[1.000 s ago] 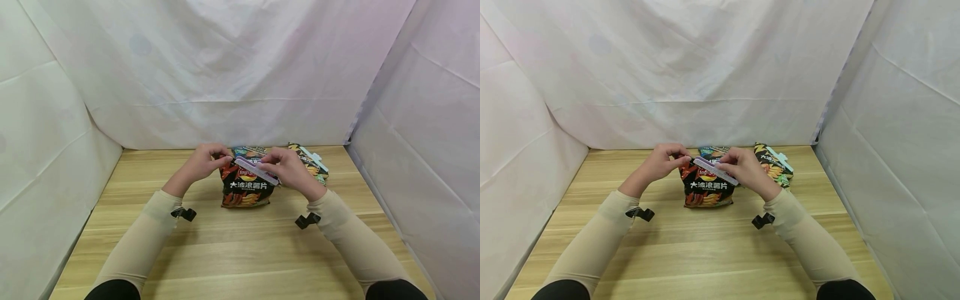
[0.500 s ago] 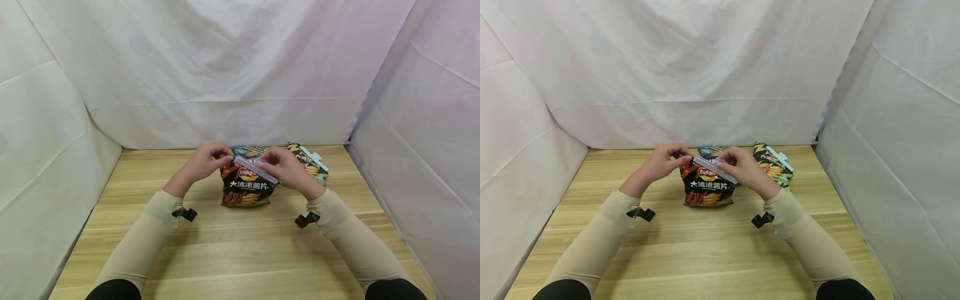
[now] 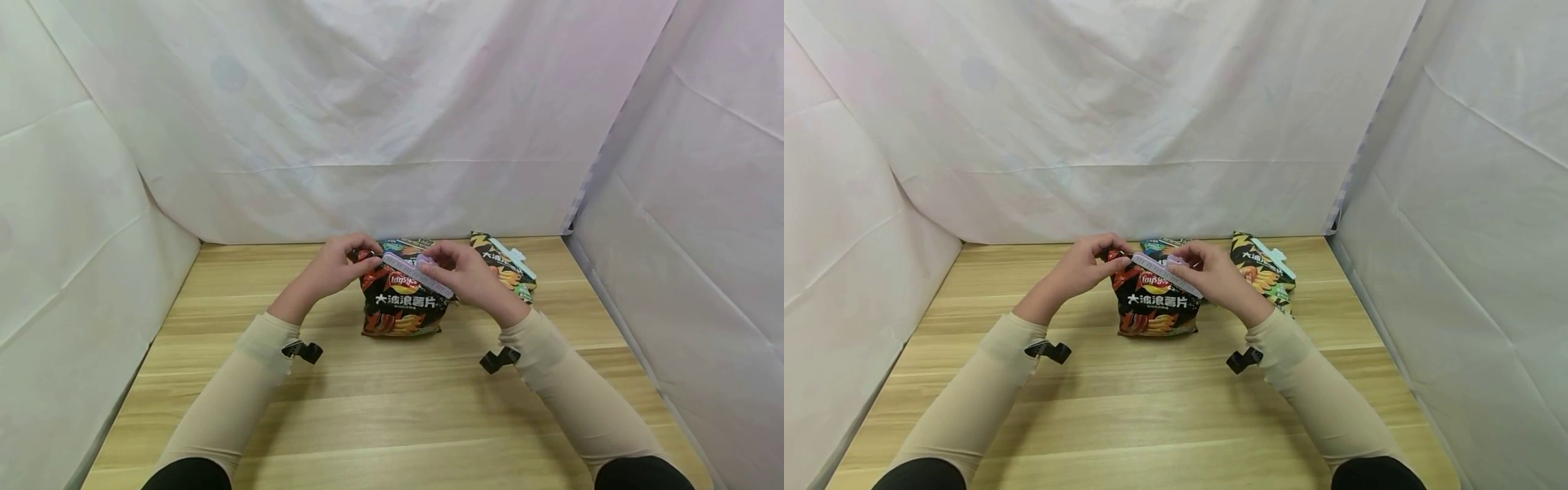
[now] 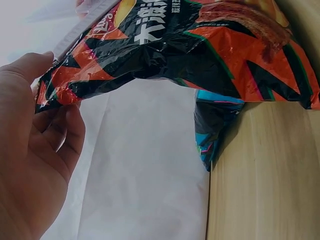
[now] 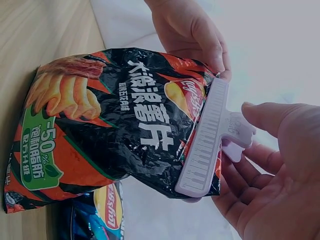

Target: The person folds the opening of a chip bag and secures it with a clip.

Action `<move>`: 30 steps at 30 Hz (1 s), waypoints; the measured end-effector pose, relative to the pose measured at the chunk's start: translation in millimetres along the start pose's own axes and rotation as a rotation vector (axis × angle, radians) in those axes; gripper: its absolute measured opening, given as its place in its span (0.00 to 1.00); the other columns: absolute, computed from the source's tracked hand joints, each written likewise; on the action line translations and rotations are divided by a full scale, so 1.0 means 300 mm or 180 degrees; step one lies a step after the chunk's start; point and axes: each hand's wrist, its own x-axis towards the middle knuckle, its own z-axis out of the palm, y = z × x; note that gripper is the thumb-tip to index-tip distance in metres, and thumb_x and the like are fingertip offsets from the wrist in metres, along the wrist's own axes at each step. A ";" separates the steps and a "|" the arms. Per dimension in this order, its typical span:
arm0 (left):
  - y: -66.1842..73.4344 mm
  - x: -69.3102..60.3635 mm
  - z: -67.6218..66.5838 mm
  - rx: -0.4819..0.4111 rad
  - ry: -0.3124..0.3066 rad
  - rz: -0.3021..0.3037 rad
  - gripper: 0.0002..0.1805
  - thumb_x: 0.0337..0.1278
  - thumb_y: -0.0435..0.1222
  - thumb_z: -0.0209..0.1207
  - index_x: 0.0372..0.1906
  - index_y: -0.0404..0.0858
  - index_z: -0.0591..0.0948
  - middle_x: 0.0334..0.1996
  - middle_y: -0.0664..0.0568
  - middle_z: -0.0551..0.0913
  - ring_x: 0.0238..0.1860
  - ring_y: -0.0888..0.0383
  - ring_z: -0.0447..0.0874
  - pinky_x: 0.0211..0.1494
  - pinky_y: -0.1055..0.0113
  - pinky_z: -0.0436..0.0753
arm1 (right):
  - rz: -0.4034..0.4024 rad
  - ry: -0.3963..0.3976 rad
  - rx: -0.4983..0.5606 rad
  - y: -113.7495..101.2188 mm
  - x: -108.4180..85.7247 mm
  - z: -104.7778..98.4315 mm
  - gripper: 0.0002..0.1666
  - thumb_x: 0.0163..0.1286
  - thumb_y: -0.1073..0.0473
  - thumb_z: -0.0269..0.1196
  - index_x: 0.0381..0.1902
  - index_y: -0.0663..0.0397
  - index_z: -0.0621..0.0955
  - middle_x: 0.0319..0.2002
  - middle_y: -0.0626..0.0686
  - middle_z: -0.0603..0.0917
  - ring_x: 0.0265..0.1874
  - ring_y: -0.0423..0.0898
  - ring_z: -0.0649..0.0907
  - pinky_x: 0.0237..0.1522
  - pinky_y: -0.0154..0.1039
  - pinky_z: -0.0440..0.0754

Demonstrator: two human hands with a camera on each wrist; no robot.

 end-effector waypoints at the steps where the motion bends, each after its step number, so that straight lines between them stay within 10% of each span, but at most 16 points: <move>1: -0.002 0.000 0.000 -0.0002 0.0007 -0.0009 0.10 0.81 0.40 0.68 0.57 0.43 0.88 0.45 0.51 0.86 0.39 0.51 0.83 0.39 0.54 0.84 | 0.0002 0.0004 -0.0004 0.001 0.001 0.001 0.16 0.81 0.53 0.72 0.59 0.54 0.88 0.46 0.53 0.89 0.41 0.51 0.86 0.42 0.43 0.84; 12: -0.039 0.012 0.006 -0.0061 0.0106 -0.0195 0.19 0.82 0.41 0.66 0.68 0.40 0.82 0.52 0.45 0.84 0.50 0.51 0.83 0.56 0.51 0.84 | 0.0095 0.0046 -0.0081 0.012 0.012 0.004 0.26 0.82 0.53 0.71 0.72 0.54 0.82 0.53 0.56 0.88 0.47 0.52 0.86 0.46 0.49 0.84; 30: -0.136 0.059 0.068 -0.0006 0.0124 -0.0519 0.26 0.82 0.38 0.66 0.77 0.42 0.76 0.63 0.49 0.82 0.56 0.49 0.83 0.49 0.53 0.86 | 0.0303 0.0007 -0.0122 0.102 0.052 0.020 0.33 0.83 0.55 0.70 0.79 0.54 0.76 0.65 0.59 0.85 0.54 0.55 0.89 0.54 0.54 0.89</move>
